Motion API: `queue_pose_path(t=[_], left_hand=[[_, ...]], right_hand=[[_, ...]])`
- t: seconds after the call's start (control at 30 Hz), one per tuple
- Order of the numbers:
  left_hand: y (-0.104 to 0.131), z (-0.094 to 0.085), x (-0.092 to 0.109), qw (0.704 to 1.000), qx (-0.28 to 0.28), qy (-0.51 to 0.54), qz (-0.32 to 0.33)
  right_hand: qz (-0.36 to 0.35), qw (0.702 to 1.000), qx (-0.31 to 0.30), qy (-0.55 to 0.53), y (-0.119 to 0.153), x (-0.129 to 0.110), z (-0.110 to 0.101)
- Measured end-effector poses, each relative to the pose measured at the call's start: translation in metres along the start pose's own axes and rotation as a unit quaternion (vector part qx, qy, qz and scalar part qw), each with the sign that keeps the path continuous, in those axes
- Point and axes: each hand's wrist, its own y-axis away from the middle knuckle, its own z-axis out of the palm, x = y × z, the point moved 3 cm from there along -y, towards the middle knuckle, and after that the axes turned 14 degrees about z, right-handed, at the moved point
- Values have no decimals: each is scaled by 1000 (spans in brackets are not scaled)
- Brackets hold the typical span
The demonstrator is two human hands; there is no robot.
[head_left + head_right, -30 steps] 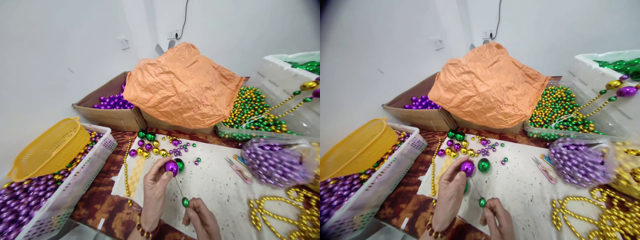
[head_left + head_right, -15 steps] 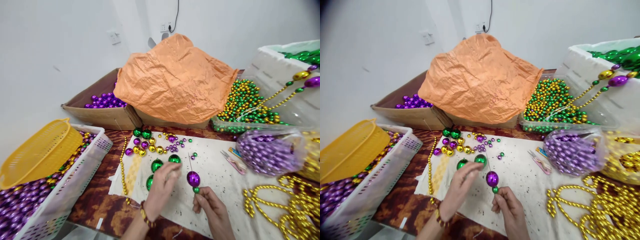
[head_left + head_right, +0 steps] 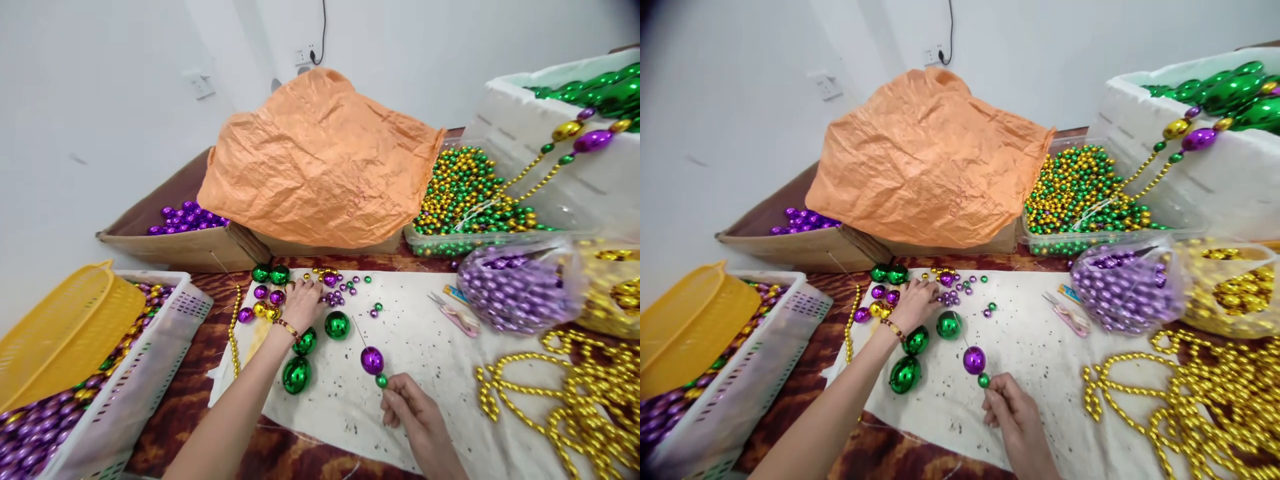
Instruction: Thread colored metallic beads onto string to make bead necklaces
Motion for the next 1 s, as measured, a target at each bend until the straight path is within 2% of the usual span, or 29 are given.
queue_pose_path(t=[0.17, 0.27, 0.33, 0.37, 0.4, 0.43, 0.5, 0.53, 0.57, 0.6, 0.67, 0.73, 0.87, 1.0], left_hand=[[7, -1, -1, 1000, -1, 17, -19], [10, -11, 0, 998, 23, 40, -34], [14, -19, 7, 991, 51, 116, -40], [18, -22, 12, 974, 72, 209, -44], [22, -24, 20, 937, 91, 333, -49], [26, -25, 29, 874, 108, 470, -57], [34, -26, 50, 712, 125, 687, -73], [37, -25, 60, 651, 126, 744, -78], [40, -25, 68, 607, 127, 780, -82], [42, -25, 74, 576, 131, 803, -84], [44, -24, 81, 534, 144, 828, -91], [44, -21, 83, 511, 159, 839, -104], [46, -18, 83, 492, 172, 844, -127], [48, -17, 87, 481, 174, 849, -131]], right_hand=[[8, 1000, -3, -5, -1, 0, 0], [15, 1000, 5, -8, -1, 1, 1], [13, 1000, 14, -3, 2, -2, -1], [8, 1000, 20, -1, 4, -4, -2], [2, 1000, 25, 4, 6, -8, -3], [-6, 999, 31, 11, 9, -12, -4], [-26, 999, 38, 29, 15, -20, -6], [-34, 998, 41, 38, 18, -24, -8], [-41, 997, 42, 46, 21, -27, -9], [-43, 997, 43, 52, 23, -30, -10], [-44, 996, 43, 62, 27, -32, -14], [-42, 995, 37, 77, 30, -31, -16], [-46, 994, 25, 99, 33, -31, -16], [-38, 995, 48, 84, 35, -31, -13]])
